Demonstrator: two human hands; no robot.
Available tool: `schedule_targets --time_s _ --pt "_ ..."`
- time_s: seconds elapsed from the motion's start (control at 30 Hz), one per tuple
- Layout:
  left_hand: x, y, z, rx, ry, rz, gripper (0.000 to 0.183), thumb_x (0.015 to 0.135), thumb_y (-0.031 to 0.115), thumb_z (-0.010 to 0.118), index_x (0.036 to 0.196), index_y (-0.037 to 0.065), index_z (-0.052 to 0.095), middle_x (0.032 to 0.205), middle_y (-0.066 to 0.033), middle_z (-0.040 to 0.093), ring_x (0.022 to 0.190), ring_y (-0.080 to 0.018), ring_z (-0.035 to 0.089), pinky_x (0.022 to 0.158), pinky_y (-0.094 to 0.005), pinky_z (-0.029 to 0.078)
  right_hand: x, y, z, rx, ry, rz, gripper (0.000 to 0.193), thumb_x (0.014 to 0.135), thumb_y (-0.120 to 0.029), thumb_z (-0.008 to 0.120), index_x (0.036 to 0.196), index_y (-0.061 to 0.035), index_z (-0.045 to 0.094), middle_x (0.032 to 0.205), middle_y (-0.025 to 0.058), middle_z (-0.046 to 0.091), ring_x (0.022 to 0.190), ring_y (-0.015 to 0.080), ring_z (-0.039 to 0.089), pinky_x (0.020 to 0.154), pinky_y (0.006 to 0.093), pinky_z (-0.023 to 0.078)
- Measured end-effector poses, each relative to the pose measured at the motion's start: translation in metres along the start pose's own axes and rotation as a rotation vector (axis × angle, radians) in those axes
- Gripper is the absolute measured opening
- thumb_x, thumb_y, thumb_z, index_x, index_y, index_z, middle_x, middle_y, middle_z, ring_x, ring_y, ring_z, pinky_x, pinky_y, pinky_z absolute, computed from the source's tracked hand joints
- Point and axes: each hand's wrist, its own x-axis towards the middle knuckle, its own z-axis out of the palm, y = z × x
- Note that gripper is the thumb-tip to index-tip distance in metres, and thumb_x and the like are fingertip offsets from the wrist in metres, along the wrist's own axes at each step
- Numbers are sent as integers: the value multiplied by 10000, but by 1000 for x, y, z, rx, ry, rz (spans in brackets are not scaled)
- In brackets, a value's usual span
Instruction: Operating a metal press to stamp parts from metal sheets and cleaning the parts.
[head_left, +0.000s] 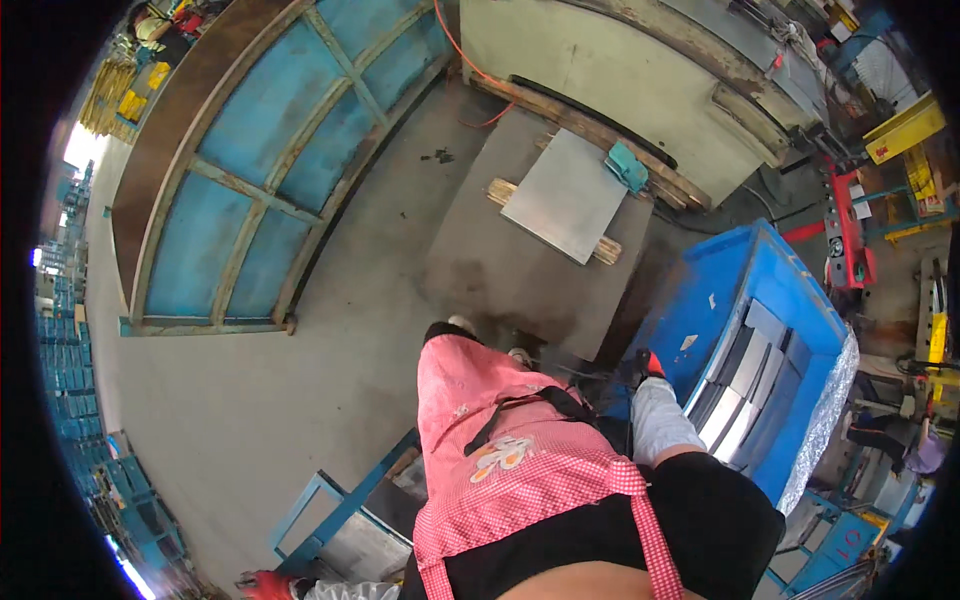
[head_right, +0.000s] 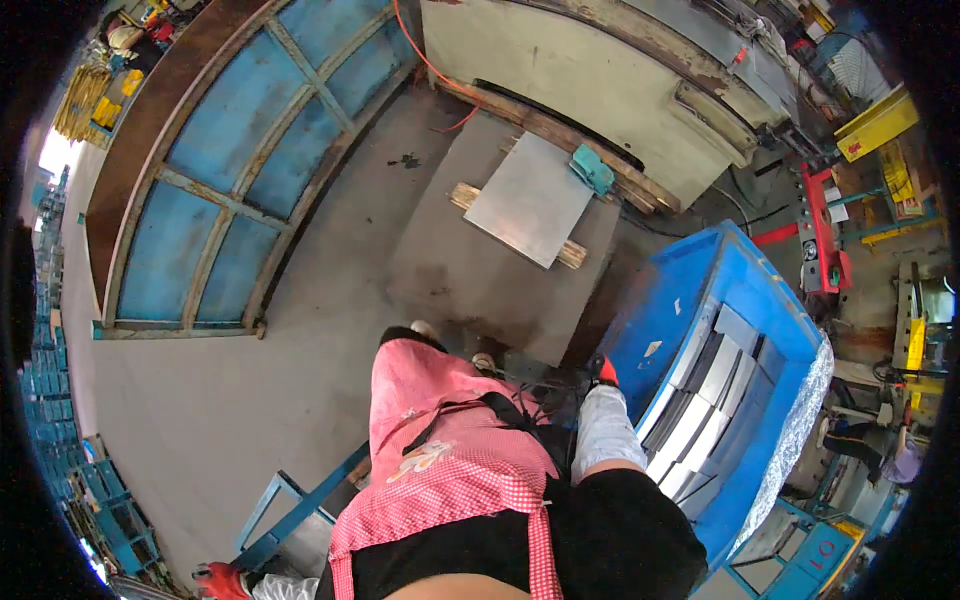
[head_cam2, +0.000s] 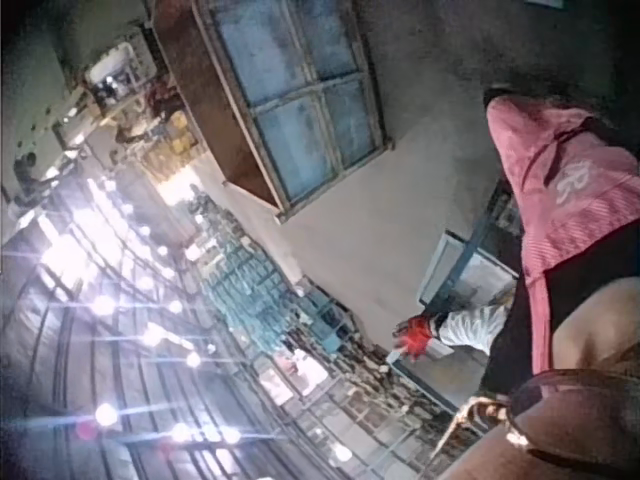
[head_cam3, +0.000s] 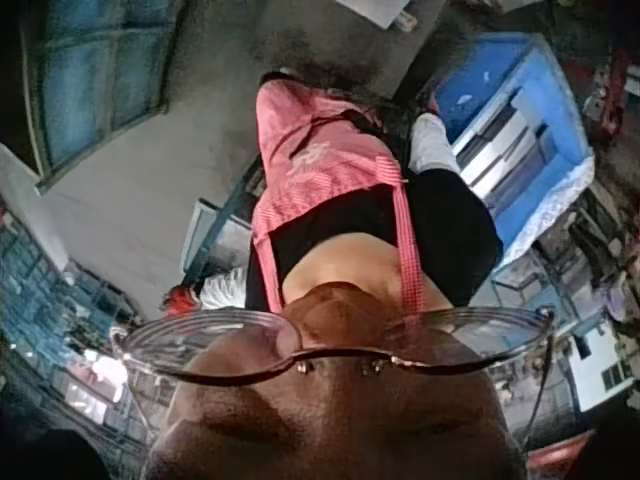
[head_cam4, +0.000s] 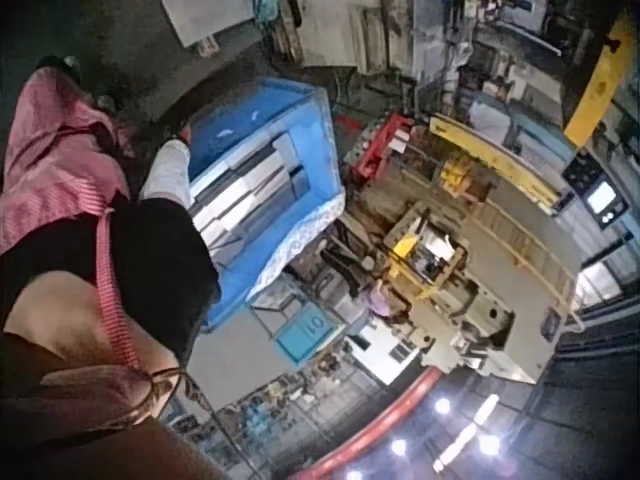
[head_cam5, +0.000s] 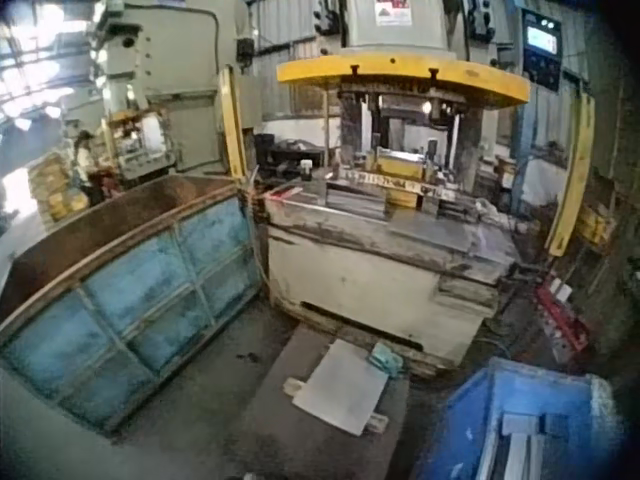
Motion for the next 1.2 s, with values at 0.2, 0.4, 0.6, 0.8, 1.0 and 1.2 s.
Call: schedule_targets --time_s 0.2,0.4,0.6,0.8,1.0,1.2 --pt "-185 202 54 367 -253 884 539 847 495 427 1317 234 389 1371 -132 343 1280 -344 264 1030 -501 194 26 65 -11 394 -113 174 114 709 -158 660 738 -110 561 707 82 577 582 210 530 496 388 415" --pt "-348 417 115 329 -966 1358 528 807 458 476 1285 241 422 1416 -72 280 1335 -278 149 1050 -486 129 55 -38 -20 1030 -130 87 216 803 -286 583 814 -72 559 763 57 584 695 175 541 638 352 459" --pt "-401 480 280 -195 -1727 837 450 787 403 527 1187 197 520 1240 -134 488 1157 -324 442 957 -406 351 20 -111 -107 1046 -1 342 139 823 -230 539 791 -100 500 677 49 512 611 199 524 552 339 428" --pt "-414 569 197 -485 -1680 1390 316 849 270 475 1101 105 571 1060 -183 584 1035 -318 538 862 -383 434 -16 -322 -143 983 389 316 328 878 -369 442 683 -107 407 576 10 385 493 200 381 479 327 329" --pt "-435 621 188 -418 -1468 1655 294 790 174 491 1067 117 573 1012 -164 606 976 -319 564 807 -366 466 9 -319 -187 1387 33 186 211 844 -263 517 719 -130 413 607 36 412 518 202 437 502 335 411" --pt "-450 643 158 -470 -1565 1537 234 802 206 464 978 109 583 971 -176 604 925 -346 566 769 -392 460 14 -308 -182 1301 143 416 223 796 -313 581 774 -115 483 627 69 493 553 246 485 530 377 427"
